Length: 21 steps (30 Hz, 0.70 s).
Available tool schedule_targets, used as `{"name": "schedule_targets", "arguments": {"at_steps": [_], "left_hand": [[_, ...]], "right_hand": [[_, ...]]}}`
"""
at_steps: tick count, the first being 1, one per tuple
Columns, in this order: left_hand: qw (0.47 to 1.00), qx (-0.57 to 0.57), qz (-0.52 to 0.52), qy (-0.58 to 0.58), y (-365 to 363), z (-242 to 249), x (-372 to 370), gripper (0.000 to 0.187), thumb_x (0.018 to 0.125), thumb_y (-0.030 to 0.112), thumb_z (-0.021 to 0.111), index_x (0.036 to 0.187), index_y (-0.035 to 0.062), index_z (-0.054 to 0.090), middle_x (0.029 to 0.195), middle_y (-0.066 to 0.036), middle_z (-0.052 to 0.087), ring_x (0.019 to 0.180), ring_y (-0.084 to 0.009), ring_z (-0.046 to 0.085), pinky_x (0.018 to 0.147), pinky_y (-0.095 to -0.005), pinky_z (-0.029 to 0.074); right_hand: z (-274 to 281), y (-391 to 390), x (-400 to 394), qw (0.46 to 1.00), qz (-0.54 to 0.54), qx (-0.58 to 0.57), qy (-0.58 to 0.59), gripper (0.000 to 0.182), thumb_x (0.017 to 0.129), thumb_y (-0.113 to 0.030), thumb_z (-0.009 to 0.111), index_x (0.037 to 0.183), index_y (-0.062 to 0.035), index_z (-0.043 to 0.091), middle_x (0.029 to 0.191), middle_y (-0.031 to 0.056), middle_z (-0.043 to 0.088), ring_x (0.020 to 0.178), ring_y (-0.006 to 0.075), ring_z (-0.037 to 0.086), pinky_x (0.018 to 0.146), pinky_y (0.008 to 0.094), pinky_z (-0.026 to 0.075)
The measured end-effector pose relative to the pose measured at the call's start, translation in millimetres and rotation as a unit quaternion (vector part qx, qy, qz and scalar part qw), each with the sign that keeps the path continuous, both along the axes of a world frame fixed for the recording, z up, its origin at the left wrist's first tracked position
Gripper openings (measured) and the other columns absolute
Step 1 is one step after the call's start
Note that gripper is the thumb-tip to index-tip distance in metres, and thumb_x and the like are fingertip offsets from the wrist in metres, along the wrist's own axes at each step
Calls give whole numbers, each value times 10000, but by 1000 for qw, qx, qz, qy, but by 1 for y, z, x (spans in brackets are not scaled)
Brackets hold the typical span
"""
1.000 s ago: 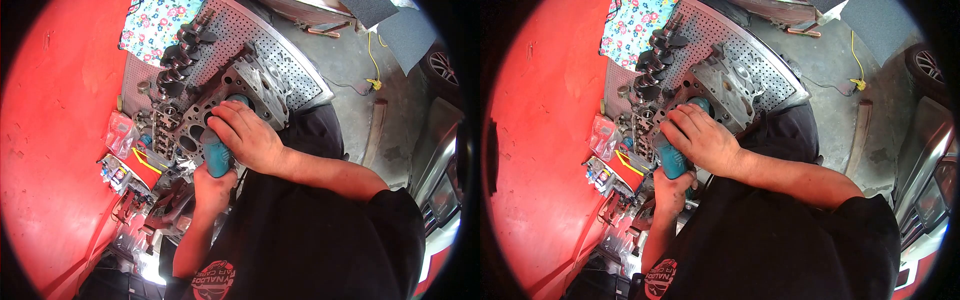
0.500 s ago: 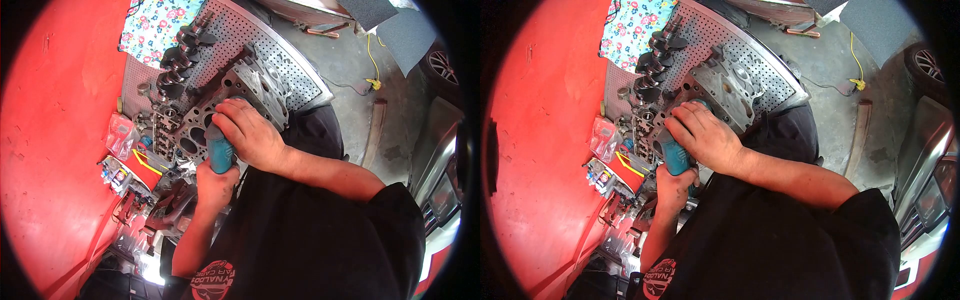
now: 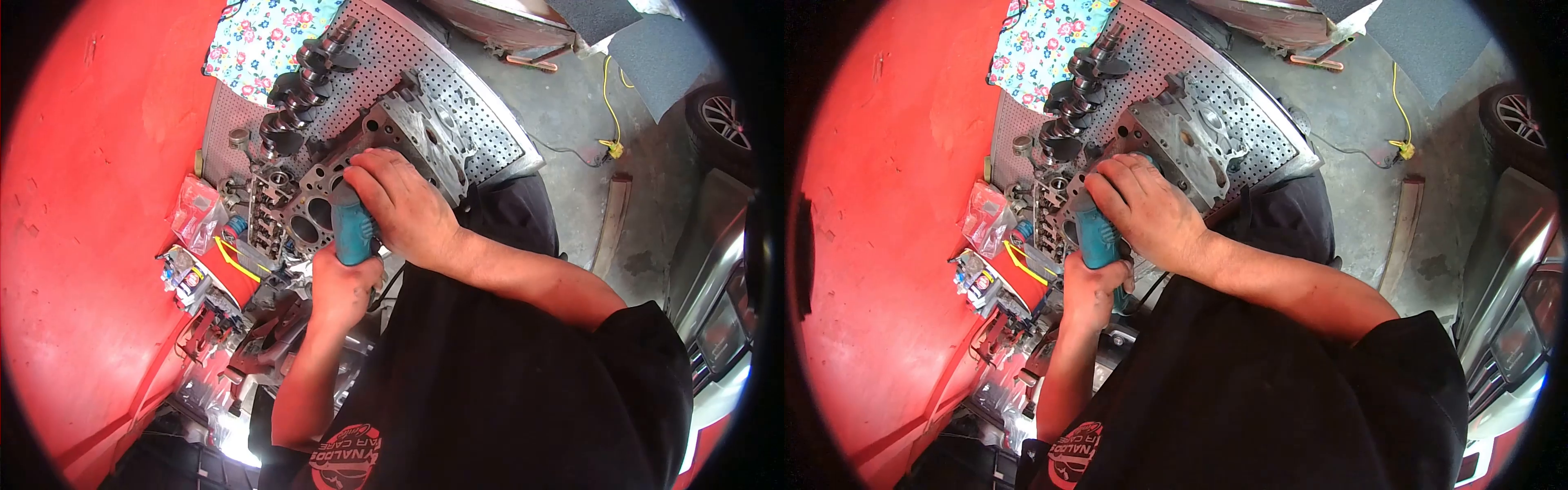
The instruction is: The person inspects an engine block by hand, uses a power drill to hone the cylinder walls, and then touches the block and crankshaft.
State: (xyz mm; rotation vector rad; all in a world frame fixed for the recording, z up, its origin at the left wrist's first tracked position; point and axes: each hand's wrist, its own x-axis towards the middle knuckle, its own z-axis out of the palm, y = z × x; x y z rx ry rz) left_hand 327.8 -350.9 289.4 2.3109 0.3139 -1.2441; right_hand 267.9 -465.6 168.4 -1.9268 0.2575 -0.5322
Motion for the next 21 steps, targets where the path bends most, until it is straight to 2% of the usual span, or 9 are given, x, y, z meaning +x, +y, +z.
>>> {"name": "schedule_targets", "arguments": {"at_steps": [3, 6, 10, 15, 21], "left_hand": [[1000, -20, 15, -12, 4, 7, -6, 64, 771, 32, 648, 816, -14, 648, 688, -47, 648, 603, -131, 600, 578, -306, 478], [999, -21, -2, -43, 11, 28, -14, 49, 776, 16, 642, 806, -22, 651, 690, -38, 639, 609, -136, 606, 578, -301, 481], [997, -54, 37, -39, 10, 66, -18, 53, 805, -40, 615, 815, -18, 662, 708, -30, 639, 617, -135, 606, 581, -296, 475], [994, -76, 54, -53, 15, 93, -22, 123, 805, -32, 631, 920, -46, 673, 764, -83, 660, 622, -168, 613, 590, -310, 488], [991, -96, 39, -81, 33, 109, -45, 189, 793, -28, 626, 971, -53, 683, 821, -93, 701, 680, -174, 658, 627, -313, 527]], "right_hand": [[8, 1, -1, 1000, -2, -13, -18, 520, 841, -134, 646, 1338, -16, 550, 1288, 190, 568, 1223, 402, 586, 1097, 500, 495], [28, 5, -4, 998, -18, -20, -53, 559, 784, -83, 691, 1320, -2, 553, 1291, 203, 585, 1196, 422, 610, 1041, 511, 525], [57, 8, -4, 995, -28, -37, -83, 523, 810, -130, 670, 1311, -27, 561, 1241, 192, 585, 1133, 388, 618, 1011, 505, 532], [76, 14, -2, 993, -30, -28, -115, 496, 837, -154, 641, 1313, -32, 577, 1229, 188, 587, 1113, 378, 616, 1001, 497, 532], [91, 23, -13, 987, -9, -40, -158, 466, 858, -196, 631, 1304, -72, 586, 1232, 178, 601, 1122, 358, 620, 1017, 503, 525]]}}
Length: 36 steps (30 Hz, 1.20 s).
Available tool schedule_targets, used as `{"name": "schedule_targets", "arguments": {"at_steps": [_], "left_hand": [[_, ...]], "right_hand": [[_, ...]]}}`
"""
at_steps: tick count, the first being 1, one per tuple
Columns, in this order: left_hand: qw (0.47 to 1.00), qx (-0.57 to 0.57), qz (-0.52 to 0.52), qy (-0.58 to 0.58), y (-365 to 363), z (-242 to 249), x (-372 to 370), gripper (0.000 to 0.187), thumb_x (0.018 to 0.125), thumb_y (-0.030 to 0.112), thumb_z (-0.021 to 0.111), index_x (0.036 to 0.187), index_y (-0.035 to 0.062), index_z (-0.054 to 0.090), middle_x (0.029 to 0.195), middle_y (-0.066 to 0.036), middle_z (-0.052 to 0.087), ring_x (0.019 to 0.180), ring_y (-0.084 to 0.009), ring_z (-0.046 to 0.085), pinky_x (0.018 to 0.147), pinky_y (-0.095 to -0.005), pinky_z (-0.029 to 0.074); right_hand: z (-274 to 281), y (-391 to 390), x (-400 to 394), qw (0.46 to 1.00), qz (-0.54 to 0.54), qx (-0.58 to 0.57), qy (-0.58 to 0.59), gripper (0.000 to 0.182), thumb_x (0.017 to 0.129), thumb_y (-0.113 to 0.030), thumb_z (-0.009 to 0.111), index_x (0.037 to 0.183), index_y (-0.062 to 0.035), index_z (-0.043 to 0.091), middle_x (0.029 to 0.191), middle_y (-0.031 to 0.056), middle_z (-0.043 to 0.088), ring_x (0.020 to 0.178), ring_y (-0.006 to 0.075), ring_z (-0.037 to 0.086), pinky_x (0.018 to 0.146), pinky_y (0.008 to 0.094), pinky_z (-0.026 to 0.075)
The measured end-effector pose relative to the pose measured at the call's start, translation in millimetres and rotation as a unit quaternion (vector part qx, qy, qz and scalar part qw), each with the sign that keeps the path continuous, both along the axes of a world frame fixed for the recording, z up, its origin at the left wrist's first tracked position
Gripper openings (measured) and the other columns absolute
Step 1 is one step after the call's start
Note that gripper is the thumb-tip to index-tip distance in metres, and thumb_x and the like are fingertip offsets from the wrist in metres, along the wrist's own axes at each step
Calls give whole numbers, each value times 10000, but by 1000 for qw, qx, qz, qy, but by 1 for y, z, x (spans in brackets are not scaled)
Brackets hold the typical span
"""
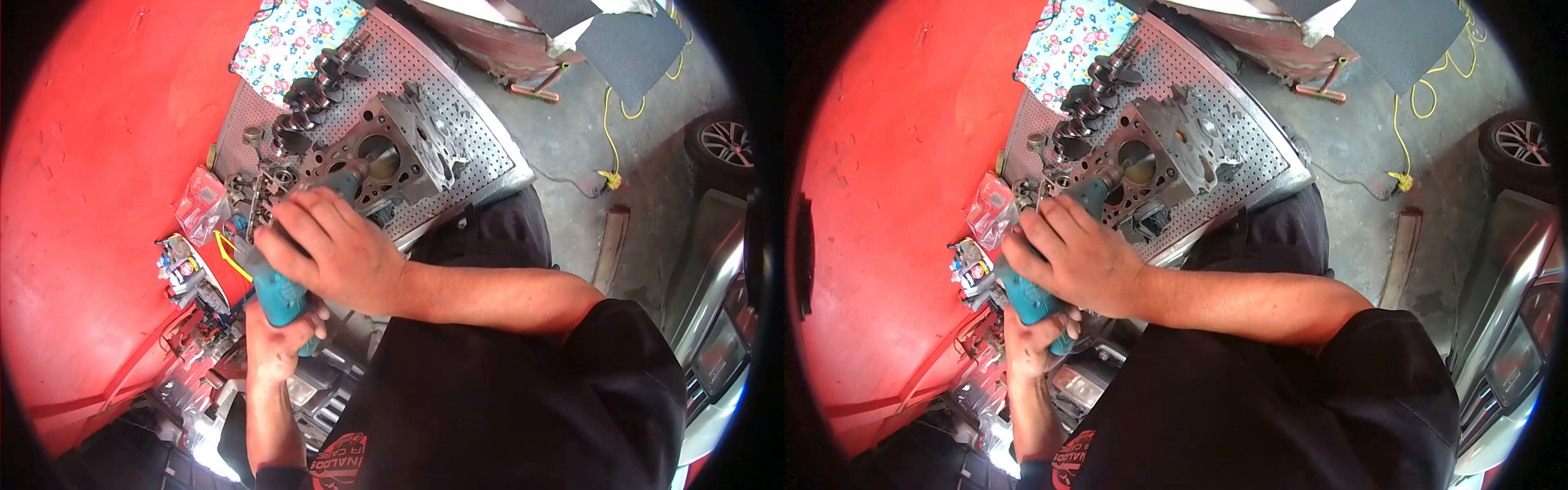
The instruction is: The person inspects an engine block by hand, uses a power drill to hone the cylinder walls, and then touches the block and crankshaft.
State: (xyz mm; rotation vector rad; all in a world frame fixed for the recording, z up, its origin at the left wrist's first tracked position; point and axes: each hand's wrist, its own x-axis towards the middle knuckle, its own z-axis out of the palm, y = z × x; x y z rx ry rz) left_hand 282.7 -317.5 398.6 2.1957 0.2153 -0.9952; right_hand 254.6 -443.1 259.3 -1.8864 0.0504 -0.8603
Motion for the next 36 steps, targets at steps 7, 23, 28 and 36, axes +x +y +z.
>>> {"name": "schedule_targets", "arguments": {"at_steps": [7, 23, 28, 36], "left_hand": [[988, -145, 16, -44, 99, -21, -65, 511, 726, 9, 637, 1235, -39, 643, 1063, -95, 730, 956, -196, 704, 817, -331, 569], [856, -459, 208, -112, 315, -149, -192, 785, 704, -55, 698, 1456, 49, 497, 1401, -62, 547, 1345, -270, 532, 1181, -471, 385], [778, -561, 219, -179, 356, -166, -211, 770, 669, -58, 658, 1420, 83, 562, 1397, -42, 563, 1380, -248, 502, 1204, -472, 370], [682, -650, 254, -220, 325, -145, -244, 775, 773, 4, 712, 1509, 81, 482, 1459, -67, 524, 1405, -274, 490, 1191, -480, 397]], "right_hand": [[17, 53, -32, 986, 45, -127, -97, 384, 888, -243, 628, 1263, -164, 606, 1248, 120, 624, 1153, 331, 626, 1055, 493, 511], [17, 269, -82, 851, 189, -417, -257, 449, 808, -226, 671, 1246, -190, 574, 1255, 81, 604, 1229, 335, 603, 1184, 522, 424], [52, 304, -89, 802, 181, -472, -318, 413, 831, -254, 646, 1241, -216, 628, 1237, 72, 616, 1250, 328, 574, 1224, 618, 331], [103, 238, -188, 955, 288, -65, 22, 811, 770, -353, 818, 1421, 27, 518, 1352, 215, 570, 1264, 369, 538, 1133, 524, 408]]}}
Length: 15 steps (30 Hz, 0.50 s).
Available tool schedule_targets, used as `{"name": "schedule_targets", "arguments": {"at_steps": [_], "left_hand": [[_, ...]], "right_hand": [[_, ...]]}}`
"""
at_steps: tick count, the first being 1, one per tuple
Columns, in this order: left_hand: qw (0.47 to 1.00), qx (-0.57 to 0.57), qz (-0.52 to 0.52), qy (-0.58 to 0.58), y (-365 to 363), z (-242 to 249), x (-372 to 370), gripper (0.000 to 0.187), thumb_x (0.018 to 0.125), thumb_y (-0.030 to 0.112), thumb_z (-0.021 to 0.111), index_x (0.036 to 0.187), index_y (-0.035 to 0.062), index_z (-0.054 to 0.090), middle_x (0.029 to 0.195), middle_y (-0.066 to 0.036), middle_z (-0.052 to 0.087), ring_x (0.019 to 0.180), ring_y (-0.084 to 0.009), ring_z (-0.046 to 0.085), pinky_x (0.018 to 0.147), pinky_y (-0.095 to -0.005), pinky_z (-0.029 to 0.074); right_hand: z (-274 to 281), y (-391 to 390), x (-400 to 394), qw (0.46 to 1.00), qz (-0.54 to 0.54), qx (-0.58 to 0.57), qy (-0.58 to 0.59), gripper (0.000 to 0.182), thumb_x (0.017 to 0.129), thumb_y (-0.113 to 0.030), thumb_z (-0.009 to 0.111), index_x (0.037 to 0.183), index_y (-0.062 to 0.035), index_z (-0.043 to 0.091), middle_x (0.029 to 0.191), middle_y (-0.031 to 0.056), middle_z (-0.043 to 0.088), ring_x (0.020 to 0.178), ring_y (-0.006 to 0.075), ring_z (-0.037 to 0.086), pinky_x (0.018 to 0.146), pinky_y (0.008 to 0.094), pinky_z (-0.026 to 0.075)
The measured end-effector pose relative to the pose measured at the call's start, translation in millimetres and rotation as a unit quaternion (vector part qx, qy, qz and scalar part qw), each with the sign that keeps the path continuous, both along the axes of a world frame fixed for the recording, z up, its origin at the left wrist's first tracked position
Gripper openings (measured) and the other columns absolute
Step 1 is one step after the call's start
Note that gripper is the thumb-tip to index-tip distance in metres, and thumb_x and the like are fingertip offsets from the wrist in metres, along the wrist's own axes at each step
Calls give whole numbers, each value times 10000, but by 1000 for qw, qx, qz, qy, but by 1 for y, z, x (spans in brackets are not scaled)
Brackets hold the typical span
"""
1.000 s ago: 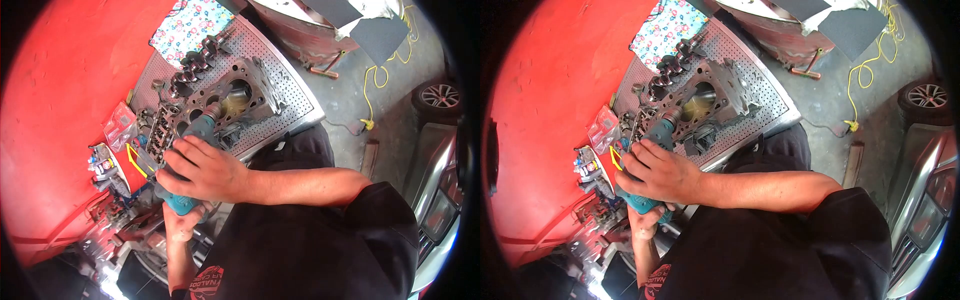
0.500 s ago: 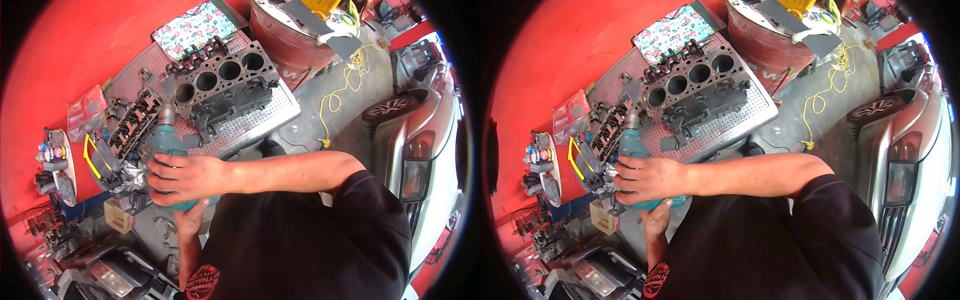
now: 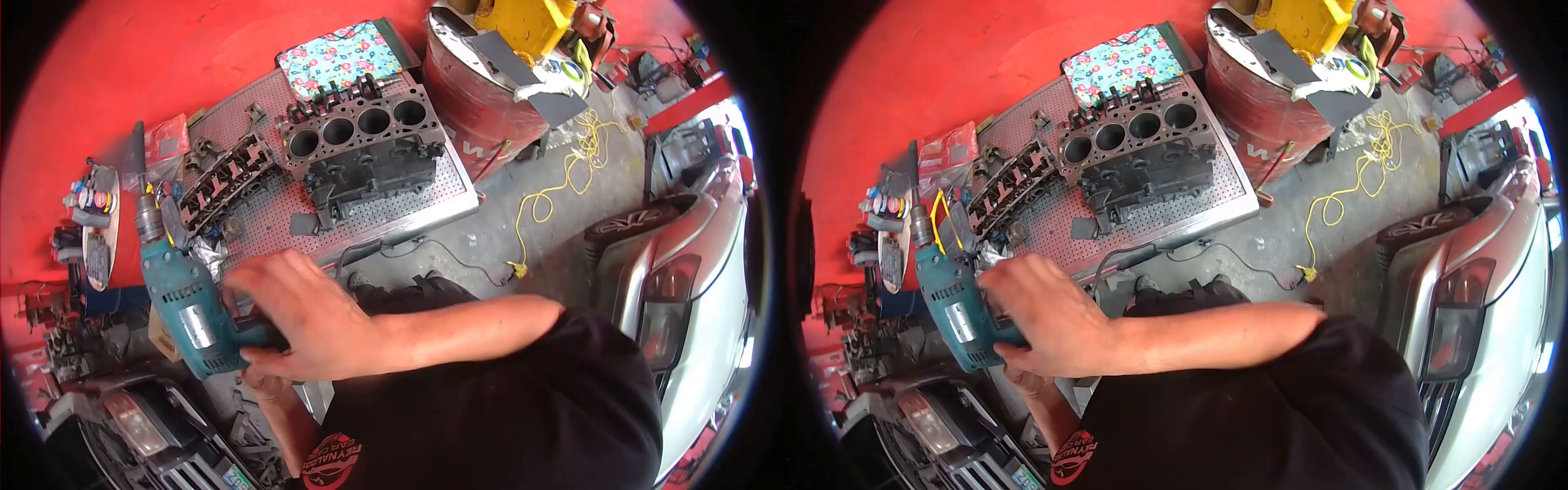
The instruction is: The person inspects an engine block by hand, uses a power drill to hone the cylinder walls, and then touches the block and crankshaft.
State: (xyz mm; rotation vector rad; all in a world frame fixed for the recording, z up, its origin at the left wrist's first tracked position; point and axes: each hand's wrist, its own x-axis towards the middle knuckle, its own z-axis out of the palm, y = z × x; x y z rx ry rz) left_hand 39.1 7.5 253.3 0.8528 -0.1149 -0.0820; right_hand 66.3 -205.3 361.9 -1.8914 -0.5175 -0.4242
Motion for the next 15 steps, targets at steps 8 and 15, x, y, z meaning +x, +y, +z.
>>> {"name": "schedule_targets", "arguments": {"at_steps": [8, 15], "left_hand": [[931, 357, 54, -59, -124, -37, -25, 602, 931, 96, 746, 1479, 61, 500, 1364, -83, 609, 1286, -228, 590, 1070, -431, 506], [750, 580, -268, -170, -190, -7, 13, 692, 848, 181, 835, 1470, 84, 547, 1433, -229, 550, 1380, -374, 507, 1149, -480, 451]], "right_hand": [[-33, -67, 8, 908, 35, 193, 370, 948, 746, -418, 949, 1422, 52, 479, 1195, 166, 688, 1092, 256, 691, 991, 404, 551], [-90, -172, -44, 870, -70, 331, 358, 862, 756, -343, 909, 1397, 38, 475, 1206, 160, 677, 1078, 225, 671, 970, 402, 552]]}}
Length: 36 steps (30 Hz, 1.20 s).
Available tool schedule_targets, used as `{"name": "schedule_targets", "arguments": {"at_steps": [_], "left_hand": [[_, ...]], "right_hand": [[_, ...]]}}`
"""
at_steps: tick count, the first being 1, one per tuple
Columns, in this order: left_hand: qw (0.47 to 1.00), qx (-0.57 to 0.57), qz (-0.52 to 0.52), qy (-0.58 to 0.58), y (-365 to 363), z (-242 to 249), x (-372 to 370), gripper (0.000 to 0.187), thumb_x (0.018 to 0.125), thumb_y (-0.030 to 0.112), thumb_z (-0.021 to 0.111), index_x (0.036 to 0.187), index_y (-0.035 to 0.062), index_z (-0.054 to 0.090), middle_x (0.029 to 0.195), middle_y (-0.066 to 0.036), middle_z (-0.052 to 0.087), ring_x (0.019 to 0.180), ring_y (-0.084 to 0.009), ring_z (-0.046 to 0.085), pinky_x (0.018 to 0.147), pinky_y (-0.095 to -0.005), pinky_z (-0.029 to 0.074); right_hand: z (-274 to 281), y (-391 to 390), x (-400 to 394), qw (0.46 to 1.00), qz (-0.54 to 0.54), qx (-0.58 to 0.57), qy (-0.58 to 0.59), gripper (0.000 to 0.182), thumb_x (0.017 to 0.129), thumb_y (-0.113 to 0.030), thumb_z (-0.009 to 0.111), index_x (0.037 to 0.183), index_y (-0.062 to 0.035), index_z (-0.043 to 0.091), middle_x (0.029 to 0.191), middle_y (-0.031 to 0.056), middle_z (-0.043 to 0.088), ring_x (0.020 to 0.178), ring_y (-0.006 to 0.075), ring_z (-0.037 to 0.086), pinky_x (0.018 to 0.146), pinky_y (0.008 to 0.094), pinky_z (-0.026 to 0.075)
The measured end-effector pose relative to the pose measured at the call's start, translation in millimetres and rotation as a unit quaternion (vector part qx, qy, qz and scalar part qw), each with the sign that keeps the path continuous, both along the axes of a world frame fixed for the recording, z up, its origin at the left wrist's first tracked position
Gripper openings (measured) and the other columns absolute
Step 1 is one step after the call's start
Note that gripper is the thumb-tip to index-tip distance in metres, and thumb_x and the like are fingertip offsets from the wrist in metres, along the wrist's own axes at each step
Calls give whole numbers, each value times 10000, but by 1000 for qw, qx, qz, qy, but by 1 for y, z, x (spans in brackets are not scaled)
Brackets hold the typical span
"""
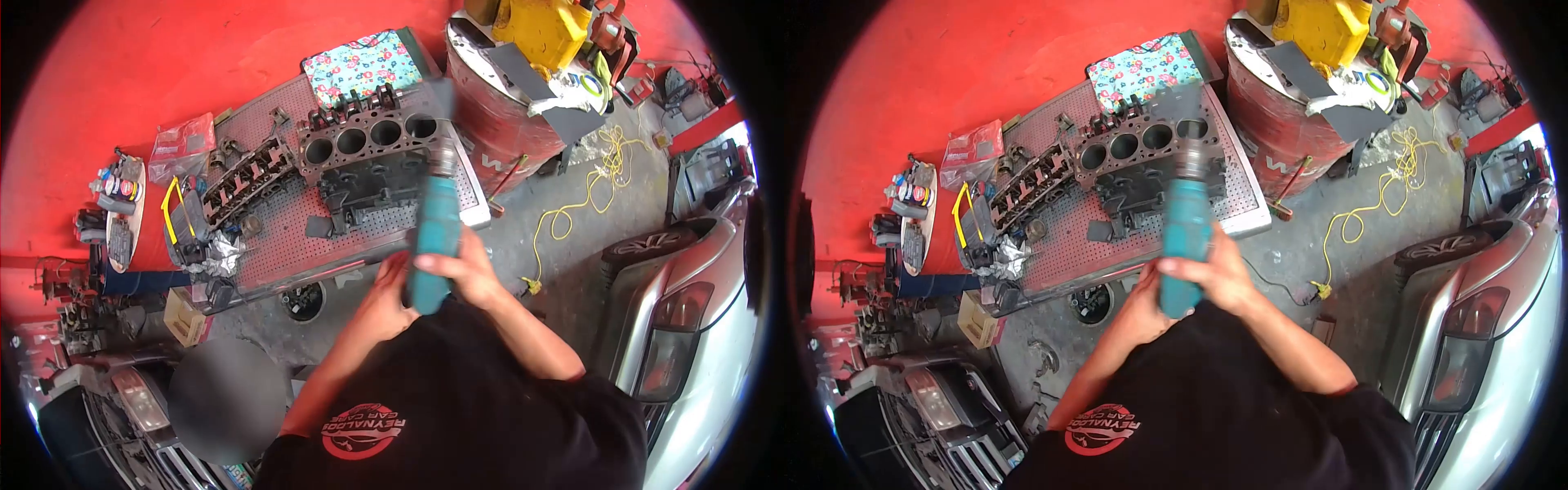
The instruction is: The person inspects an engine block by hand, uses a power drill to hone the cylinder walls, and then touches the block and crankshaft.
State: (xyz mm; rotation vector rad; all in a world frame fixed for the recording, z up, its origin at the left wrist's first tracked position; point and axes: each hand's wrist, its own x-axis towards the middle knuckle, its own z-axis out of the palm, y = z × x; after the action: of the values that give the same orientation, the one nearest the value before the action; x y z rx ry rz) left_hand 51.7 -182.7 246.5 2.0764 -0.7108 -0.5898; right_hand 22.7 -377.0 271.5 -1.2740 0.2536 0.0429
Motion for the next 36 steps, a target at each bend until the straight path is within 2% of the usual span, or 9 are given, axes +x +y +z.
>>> {"name": "schedule_targets", "arguments": {"at_steps": [2, 6, 7, 8, 10, 14, 18, 29, 36], "left_hand": [[988, 6, -110, -111, 9, 1, 33, 742, 846, 199, 831, 1517, 102, 531, 1513, -239, 489, 1454, -397, 432, 1203, -484, 402], [980, 71, -70, -170, -8, -5, 138, 724, 905, 205, 790, 1560, 94, 501, 1549, -224, 490, 1451, -404, 451, 1210, -458, 388], [969, 101, -99, -204, -25, -4, 164, 735, 913, 247, 785, 1564, 79, 487, 1553, -221, 492, 1465, -399, 434, 1228, -493, 346], [947, 92, -145, -271, -43, -19, 192, 750, 930, 308, 754, 1557, 37, 445, 1511, -236, 526, 1478, -364, 429, 1208, -667, 251], [925, 138, -194, -295, -89, -30, 231, 807, 939, 360, 747, 1582, 26, 392, 1518, -234, 537, 1497, -341, 415, 1186, -700, 247], [896, 328, -266, -137, -170, -55, 288, 810, 888, 521, 790, 1471, 13, 545, 1419, -250, 633, 1343, -380, 590, 1111, -696, 338], [875, 340, -342, -45, -195, -65, 320, 719, 835, 526, 844, 1253, -35, 679, 1212, -287, 707, 1170, -416, 680, 978, -489, 516], [869, 353, -345, -43, -185, -9, 323, 665, 841, 270, 833, 1385, -52, 624, 1353, -247, 683, 1295, -377, 644, 1120, -413, 488], [744, 533, -402, -26, -225, -12, 308, 785, 835, 296, 828, 1482, -29, 526, 1484, -252, 577, 1407, -396, 531, 1187, -465, 413]], "right_hand": [[9, -21, -22, 998, -61, 5, 13, 749, 751, -297, 836, 1348, 26, 520, 1181, 179, 693, 1060, 235, 677, 927, 390, 556], [-10, -34, -67, 975, -217, -1, 48, 740, 710, -422, 752, 1267, 27, 563, 1152, 198, 704, 1026, 265, 688, 864, 400, 554], [-18, -33, -79, 967, -249, 5, 52, 763, 705, -474, 740, 1241, 43, 572, 1151, 216, 707, 1078, 296, 692, 872, 403, 546], [-23, -32, -89, 960, -276, 11, 49, 794, 700, -486, 744, 1248, 62, 571, 1157, 240, 705, 1134, 332, 687, 893, 407, 538], [-20, -25, -104, 947, -318, -1, 51, 843, 697, -496, 748, 1284, 78, 555, 1164, 257, 701, 1156, 352, 681, 921, 410, 530], [-19, -4, -117, 908, -416, 18, 56, 920, 680, -506, 766, 1338, 88, 523, 1162, 270, 697, 1160, 381, 679, 983, 454, 521], [-24, -9, -122, 892, -442, 57, 73, 973, 645, -500, 801, 1363, 84, 500, 1164, 265, 693, 1166, 398, 677, 1029, 490, 506], [-52, -104, -103, 893, -428, 72, 119, 954, 645, -525, 801, 1340, 65, 519, 1154, 250, 697, 1154, 377, 676, 1024, 476, 491], [-78, -146, -89, 900, -409, 78, 132, 958, 641, -523, 811, 1346, 54, 516, 1170, 231, 693, 1153, 357, 675, 1015, 463, 492]]}}
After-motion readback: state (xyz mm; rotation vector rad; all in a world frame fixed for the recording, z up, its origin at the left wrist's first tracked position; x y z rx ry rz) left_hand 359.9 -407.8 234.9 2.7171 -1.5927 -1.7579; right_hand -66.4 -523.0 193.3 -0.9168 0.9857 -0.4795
